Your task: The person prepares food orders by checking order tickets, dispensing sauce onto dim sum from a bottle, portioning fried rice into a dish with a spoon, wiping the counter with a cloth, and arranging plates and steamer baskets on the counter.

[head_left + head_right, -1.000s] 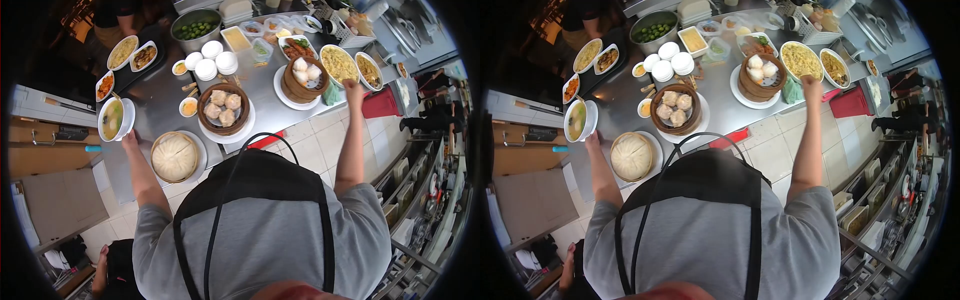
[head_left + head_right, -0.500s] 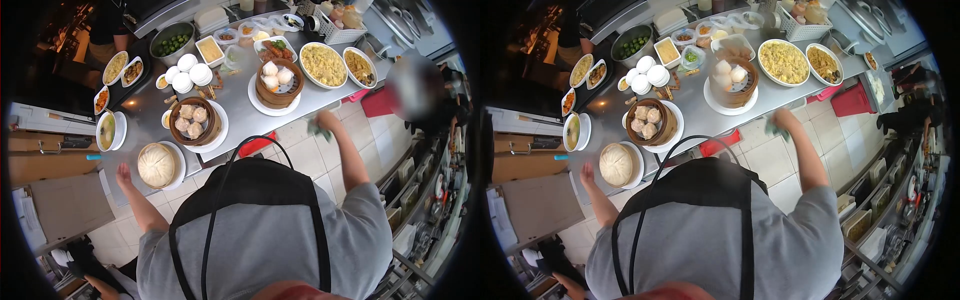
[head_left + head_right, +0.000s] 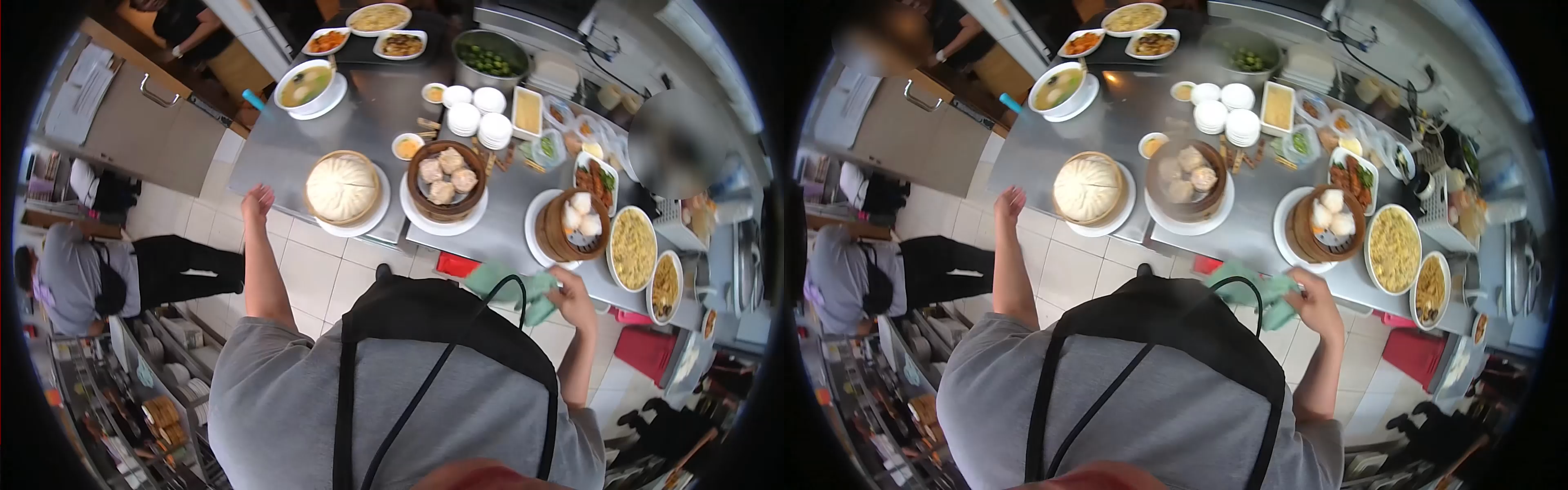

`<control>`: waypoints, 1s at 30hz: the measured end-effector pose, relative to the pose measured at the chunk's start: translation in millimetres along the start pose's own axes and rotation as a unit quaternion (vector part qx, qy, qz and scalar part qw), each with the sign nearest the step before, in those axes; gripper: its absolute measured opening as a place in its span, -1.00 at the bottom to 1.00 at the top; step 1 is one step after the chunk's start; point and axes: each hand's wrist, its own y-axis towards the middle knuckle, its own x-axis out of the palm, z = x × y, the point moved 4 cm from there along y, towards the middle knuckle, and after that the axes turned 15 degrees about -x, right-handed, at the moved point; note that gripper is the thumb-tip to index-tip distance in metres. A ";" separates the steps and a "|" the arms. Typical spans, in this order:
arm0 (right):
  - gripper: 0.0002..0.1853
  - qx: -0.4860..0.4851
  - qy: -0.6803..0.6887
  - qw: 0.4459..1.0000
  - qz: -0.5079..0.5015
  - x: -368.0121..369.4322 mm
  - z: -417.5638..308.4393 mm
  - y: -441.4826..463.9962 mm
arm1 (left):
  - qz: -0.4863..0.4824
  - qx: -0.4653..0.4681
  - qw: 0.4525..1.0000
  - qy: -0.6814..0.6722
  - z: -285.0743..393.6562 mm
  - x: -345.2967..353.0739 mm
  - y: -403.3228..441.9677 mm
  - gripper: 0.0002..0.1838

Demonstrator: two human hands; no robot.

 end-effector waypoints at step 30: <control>-0.69 0.044 -0.480 0.875 -0.035 227.2 91.4 575.5 | 0.048 -0.169 0.942 0.285 -135.3 -289.7 47.5 -0.89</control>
